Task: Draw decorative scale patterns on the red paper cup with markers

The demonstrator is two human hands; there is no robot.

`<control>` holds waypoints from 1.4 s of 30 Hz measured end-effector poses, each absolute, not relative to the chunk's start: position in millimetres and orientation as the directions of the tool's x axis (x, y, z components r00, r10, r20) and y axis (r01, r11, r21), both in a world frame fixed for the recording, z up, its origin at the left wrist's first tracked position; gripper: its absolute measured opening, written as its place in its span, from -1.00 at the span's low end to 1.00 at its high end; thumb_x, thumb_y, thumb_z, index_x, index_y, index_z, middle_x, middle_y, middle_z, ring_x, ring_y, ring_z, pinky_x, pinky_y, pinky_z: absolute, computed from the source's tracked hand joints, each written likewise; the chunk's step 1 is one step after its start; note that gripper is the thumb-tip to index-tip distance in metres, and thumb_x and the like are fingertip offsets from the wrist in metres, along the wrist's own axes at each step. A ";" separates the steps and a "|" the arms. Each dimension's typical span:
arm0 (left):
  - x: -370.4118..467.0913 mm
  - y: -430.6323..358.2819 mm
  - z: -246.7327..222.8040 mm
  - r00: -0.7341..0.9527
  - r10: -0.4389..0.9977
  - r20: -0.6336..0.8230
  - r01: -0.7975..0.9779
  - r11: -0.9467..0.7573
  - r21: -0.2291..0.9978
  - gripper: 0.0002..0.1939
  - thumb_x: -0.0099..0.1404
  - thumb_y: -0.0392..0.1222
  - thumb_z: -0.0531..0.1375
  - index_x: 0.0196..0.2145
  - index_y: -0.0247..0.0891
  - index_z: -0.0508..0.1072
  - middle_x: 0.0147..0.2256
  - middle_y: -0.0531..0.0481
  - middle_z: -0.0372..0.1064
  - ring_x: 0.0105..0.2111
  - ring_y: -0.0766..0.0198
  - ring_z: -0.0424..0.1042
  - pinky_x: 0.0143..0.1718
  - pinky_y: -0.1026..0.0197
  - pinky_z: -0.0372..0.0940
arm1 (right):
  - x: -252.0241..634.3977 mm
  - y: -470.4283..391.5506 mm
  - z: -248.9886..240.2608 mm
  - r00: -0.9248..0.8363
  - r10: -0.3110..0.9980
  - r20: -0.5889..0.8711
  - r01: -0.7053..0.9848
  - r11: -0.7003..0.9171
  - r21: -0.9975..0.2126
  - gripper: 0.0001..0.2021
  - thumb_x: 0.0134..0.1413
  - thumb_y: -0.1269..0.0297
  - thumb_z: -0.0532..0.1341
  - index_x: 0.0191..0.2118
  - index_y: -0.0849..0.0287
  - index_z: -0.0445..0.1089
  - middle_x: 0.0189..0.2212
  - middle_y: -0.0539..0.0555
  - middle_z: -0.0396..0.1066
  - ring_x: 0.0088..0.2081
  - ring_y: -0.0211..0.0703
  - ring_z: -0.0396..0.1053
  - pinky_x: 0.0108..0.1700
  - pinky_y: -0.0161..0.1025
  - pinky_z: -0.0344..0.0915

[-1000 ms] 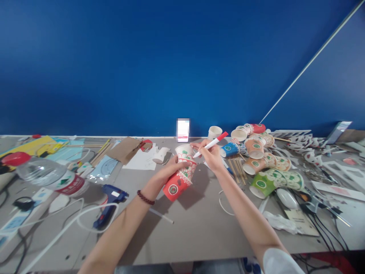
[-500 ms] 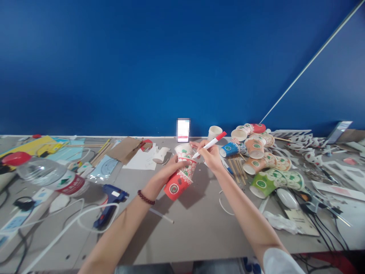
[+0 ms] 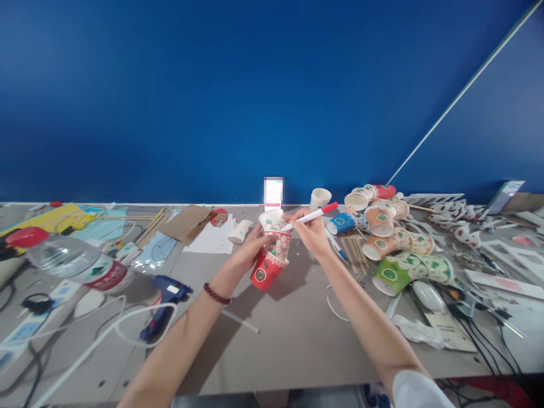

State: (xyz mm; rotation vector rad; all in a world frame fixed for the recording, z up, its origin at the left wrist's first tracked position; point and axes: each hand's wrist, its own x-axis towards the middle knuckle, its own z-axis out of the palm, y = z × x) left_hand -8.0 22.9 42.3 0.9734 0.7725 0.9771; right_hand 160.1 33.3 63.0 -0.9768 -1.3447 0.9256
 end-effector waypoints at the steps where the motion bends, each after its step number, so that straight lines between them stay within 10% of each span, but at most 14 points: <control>1: -8.0 23.3 42.0 0.365 0.926 -0.100 -0.304 0.220 0.927 -0.48 0.07 -0.22 0.31 -0.01 -0.24 0.29 -0.20 -0.12 0.46 -0.28 0.15 0.48 -0.27 0.15 0.38 | 159.8 32.9 62.8 0.021 0.940 0.341 0.030 0.341 -0.940 -0.94 -0.16 0.40 0.15 -0.53 0.11 0.32 -0.50 0.01 0.47 -0.19 -0.01 0.49 -0.23 -0.20 0.38; 42: -8.6 21.2 45.1 0.368 0.927 -0.073 -0.316 0.199 0.928 -0.49 0.03 -0.17 0.35 -0.08 -0.30 0.30 -0.25 -0.10 0.44 -0.35 0.21 0.45 -0.31 0.18 0.34 | 160.1 31.1 63.7 -0.028 0.940 0.340 -0.037 0.338 -0.940 -0.96 -0.11 0.38 0.19 -0.50 0.11 0.33 -0.49 0.00 0.46 -0.16 0.01 0.49 -0.17 -0.16 0.38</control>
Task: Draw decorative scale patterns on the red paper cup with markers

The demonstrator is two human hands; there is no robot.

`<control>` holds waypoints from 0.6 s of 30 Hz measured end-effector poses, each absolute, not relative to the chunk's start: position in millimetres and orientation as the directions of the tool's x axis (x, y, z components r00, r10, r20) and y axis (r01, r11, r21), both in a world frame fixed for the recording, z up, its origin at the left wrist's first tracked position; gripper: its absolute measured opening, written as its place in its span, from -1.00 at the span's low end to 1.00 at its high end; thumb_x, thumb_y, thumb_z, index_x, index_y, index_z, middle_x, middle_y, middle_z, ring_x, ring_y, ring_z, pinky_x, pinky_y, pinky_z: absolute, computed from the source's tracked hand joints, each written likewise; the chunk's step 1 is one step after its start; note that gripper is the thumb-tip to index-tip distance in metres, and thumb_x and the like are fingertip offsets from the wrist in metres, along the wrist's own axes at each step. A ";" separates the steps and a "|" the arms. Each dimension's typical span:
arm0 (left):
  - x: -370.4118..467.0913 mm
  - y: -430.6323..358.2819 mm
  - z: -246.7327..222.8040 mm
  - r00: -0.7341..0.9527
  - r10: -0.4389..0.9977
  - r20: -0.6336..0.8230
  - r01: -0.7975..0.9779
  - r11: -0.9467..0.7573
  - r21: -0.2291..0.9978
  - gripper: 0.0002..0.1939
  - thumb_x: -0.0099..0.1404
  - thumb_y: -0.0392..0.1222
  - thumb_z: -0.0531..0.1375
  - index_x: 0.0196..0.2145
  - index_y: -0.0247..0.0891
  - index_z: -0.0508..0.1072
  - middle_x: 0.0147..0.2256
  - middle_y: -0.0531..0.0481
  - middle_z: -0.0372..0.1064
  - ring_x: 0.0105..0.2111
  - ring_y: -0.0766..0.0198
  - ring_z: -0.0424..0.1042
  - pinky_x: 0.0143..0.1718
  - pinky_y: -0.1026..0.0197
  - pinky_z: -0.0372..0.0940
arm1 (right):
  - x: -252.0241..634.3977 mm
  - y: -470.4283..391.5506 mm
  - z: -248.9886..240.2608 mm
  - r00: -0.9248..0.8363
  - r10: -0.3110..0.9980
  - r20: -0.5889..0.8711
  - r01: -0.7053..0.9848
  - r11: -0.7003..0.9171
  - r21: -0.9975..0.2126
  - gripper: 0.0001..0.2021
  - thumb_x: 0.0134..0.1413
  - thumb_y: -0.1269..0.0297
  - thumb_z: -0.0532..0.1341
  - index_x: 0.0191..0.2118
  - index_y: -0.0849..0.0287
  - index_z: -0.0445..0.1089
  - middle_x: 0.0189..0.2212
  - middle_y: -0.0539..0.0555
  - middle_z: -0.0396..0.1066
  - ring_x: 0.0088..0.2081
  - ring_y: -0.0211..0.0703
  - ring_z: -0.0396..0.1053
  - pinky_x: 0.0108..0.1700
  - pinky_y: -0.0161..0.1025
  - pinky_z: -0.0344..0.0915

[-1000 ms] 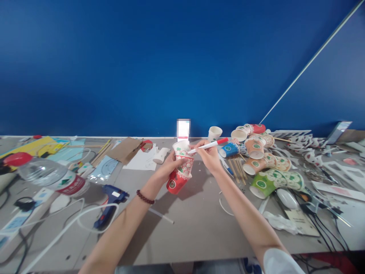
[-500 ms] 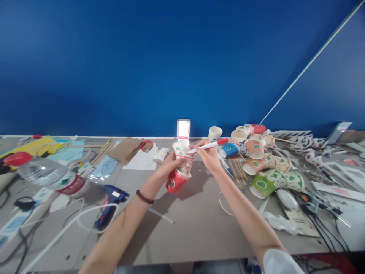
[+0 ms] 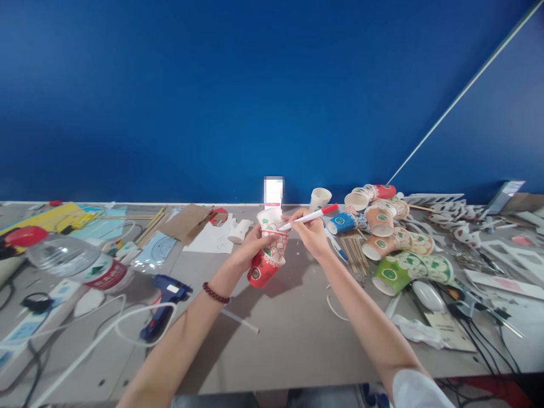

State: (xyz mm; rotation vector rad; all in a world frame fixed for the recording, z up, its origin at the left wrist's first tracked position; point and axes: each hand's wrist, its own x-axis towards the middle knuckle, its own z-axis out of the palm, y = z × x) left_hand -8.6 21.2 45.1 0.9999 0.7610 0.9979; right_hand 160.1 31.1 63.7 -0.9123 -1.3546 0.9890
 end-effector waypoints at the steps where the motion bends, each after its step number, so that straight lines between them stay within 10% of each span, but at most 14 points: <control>1: -8.5 21.7 44.2 0.364 0.928 -0.074 -0.314 0.198 0.929 -0.49 0.03 -0.17 0.35 -0.08 -0.31 0.30 -0.24 -0.11 0.44 -0.34 0.20 0.46 -0.31 0.18 0.34 | 159.8 30.5 64.1 -0.027 0.940 0.341 -0.031 0.341 -0.940 -0.96 -0.11 0.38 0.19 -0.50 0.12 0.33 -0.49 0.00 0.46 -0.16 0.01 0.49 -0.16 -0.16 0.38; 18: -8.5 22.0 44.2 0.350 0.933 -0.078 -0.308 0.193 0.932 -0.48 0.02 -0.18 0.36 -0.08 -0.29 0.29 -0.24 -0.11 0.44 -0.33 0.19 0.46 -0.33 0.18 0.35 | 159.1 32.7 62.6 0.000 0.943 0.332 -0.047 0.332 -0.942 -0.96 -0.10 0.34 0.22 -0.49 0.13 0.34 -0.51 0.00 0.44 -0.20 -0.01 0.49 -0.21 -0.19 0.38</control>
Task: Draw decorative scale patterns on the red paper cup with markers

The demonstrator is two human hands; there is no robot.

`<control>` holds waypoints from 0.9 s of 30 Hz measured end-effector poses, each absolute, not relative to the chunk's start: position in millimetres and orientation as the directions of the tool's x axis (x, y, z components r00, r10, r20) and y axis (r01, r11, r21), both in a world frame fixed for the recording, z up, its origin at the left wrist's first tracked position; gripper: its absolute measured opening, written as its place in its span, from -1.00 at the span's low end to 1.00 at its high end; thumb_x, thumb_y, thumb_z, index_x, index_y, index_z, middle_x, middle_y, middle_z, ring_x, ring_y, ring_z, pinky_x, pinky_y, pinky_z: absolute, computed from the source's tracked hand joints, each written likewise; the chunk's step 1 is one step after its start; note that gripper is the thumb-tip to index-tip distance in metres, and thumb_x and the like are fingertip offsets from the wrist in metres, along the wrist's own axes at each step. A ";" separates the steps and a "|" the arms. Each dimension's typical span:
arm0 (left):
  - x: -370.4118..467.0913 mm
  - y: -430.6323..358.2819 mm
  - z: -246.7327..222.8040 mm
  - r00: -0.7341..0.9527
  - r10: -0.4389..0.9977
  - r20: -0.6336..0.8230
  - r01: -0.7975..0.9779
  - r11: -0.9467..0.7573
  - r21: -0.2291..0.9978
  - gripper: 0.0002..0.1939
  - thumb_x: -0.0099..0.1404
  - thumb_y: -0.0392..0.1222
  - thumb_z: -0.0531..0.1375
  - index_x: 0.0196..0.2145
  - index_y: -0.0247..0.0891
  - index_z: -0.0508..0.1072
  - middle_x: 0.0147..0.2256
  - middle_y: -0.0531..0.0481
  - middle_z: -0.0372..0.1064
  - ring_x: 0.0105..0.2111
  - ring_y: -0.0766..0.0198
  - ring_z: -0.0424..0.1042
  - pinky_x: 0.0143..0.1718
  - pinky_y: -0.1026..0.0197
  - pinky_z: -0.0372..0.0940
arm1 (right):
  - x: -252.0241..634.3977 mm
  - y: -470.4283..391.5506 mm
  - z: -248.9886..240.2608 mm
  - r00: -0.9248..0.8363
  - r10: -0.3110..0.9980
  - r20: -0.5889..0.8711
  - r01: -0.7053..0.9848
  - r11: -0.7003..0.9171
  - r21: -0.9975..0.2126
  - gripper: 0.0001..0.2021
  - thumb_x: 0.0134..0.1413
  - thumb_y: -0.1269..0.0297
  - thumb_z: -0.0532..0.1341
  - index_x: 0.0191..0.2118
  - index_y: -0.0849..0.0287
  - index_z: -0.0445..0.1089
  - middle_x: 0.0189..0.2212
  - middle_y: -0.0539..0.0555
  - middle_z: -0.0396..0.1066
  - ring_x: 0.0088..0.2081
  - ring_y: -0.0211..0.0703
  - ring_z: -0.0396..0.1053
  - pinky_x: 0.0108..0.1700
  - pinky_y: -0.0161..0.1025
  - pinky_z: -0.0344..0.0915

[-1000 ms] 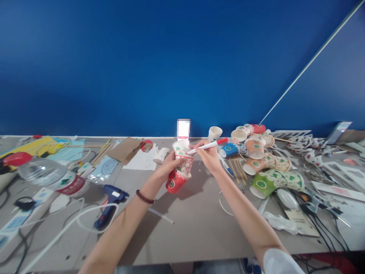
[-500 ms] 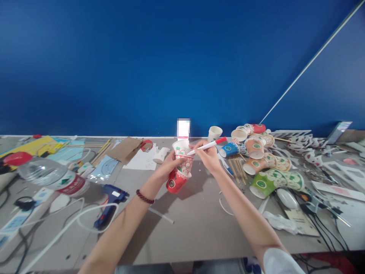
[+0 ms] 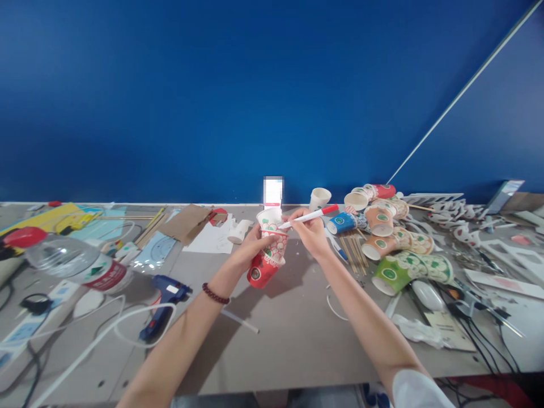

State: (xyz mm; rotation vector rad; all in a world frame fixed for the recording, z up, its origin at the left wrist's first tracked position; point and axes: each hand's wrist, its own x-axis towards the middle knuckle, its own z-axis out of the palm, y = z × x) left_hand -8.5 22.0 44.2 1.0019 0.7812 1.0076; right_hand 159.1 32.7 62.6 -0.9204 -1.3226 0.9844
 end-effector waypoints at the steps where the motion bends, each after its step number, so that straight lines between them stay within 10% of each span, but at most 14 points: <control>1: -8.6 22.1 43.9 0.352 0.933 -0.077 -0.309 0.193 0.931 -0.47 0.02 -0.18 0.36 -0.08 -0.30 0.29 -0.24 -0.11 0.44 -0.33 0.20 0.46 -0.32 0.18 0.35 | 159.0 33.0 62.2 0.003 0.945 0.328 -0.056 0.328 -0.943 -0.95 -0.10 0.33 0.23 -0.48 0.13 0.34 -0.53 0.00 0.44 -0.21 -0.01 0.50 -0.22 -0.19 0.39; 27: -10.0 22.0 45.3 0.372 0.925 -0.075 -0.283 0.190 0.940 -0.45 0.02 -0.15 0.34 -0.05 -0.32 0.30 -0.20 -0.17 0.45 -0.32 0.16 0.47 -0.32 0.17 0.34 | 161.2 36.2 62.9 0.059 0.953 0.297 -0.091 0.302 -0.949 -0.95 -0.09 0.34 0.16 -0.49 0.09 0.26 -0.63 -0.06 0.36 -0.27 -0.03 0.52 -0.33 -0.24 0.38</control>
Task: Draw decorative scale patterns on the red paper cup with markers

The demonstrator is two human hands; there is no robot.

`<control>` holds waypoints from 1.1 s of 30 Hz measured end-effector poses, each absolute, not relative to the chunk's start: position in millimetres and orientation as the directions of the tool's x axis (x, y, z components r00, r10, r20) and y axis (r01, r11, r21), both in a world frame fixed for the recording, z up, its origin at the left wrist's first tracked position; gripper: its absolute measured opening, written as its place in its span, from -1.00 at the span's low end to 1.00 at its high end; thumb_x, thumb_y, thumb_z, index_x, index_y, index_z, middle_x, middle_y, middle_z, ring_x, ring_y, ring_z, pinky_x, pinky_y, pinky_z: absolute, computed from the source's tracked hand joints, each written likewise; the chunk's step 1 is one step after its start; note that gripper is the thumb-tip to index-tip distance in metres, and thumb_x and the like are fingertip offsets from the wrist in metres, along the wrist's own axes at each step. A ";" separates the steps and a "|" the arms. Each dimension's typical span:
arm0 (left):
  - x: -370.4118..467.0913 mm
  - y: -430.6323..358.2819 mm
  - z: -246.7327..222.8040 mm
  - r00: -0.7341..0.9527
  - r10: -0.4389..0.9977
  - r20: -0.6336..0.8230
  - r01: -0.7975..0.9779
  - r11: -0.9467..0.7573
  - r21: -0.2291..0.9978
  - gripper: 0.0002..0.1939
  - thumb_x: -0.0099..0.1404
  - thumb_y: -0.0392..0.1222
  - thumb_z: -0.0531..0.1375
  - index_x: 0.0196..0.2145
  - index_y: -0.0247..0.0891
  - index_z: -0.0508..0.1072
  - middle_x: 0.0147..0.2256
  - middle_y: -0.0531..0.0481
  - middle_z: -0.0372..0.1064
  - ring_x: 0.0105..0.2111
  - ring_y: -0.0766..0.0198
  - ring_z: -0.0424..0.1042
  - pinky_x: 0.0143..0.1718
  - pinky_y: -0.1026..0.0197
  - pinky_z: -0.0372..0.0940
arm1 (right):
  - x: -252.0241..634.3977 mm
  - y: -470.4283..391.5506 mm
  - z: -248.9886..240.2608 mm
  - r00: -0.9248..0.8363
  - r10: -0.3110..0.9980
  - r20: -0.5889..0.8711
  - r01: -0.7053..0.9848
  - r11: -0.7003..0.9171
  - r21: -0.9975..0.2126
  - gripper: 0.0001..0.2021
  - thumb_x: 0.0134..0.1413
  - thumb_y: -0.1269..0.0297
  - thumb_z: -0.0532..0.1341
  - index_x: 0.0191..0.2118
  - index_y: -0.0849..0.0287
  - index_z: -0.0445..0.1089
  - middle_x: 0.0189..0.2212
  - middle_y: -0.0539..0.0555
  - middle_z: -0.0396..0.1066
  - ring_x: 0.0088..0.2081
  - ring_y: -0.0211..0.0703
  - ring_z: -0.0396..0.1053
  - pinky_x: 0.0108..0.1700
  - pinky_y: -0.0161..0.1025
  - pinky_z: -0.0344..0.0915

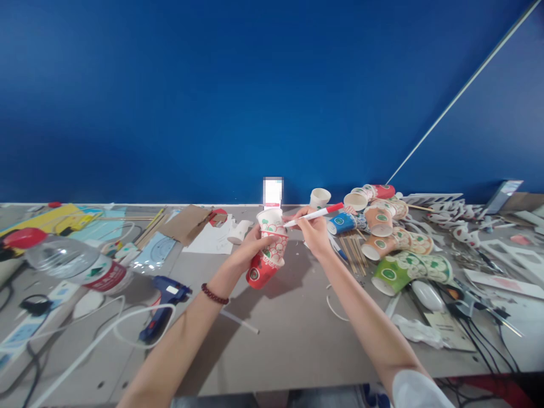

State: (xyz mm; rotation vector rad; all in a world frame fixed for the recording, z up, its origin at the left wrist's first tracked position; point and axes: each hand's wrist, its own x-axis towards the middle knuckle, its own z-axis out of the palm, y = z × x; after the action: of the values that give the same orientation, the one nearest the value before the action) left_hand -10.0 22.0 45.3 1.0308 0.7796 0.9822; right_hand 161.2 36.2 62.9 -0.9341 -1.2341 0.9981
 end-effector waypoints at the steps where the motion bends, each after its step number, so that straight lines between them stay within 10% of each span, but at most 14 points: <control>1: -10.1 22.1 45.0 0.373 0.925 -0.074 -0.285 0.190 0.940 -0.45 0.02 -0.15 0.34 -0.05 -0.32 0.31 -0.21 -0.17 0.45 -0.33 0.16 0.47 -0.33 0.17 0.34 | 161.3 35.9 63.3 0.060 0.954 0.295 -0.087 0.299 -0.950 -0.95 -0.09 0.34 0.16 -0.49 0.09 0.25 -0.64 -0.07 0.36 -0.28 -0.03 0.52 -0.33 -0.24 0.37; 33: -9.4 19.4 51.4 0.344 0.932 -0.116 -0.264 0.214 0.940 -0.54 0.02 -0.17 0.33 -0.13 -0.31 0.32 -0.31 -0.08 0.44 -0.41 0.23 0.43 -0.36 0.20 0.30 | 162.0 30.8 66.2 0.017 0.956 0.292 -0.105 0.292 -0.951 -0.92 -0.15 0.36 0.14 -0.57 0.09 0.24 -0.65 -0.04 0.37 -0.24 0.01 0.51 -0.41 -0.26 0.36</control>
State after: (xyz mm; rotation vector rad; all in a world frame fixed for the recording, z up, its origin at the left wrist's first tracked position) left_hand -9.4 19.4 51.4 1.0082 0.8315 0.9779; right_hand 162.0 30.8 66.2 -0.9145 -1.2565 1.0368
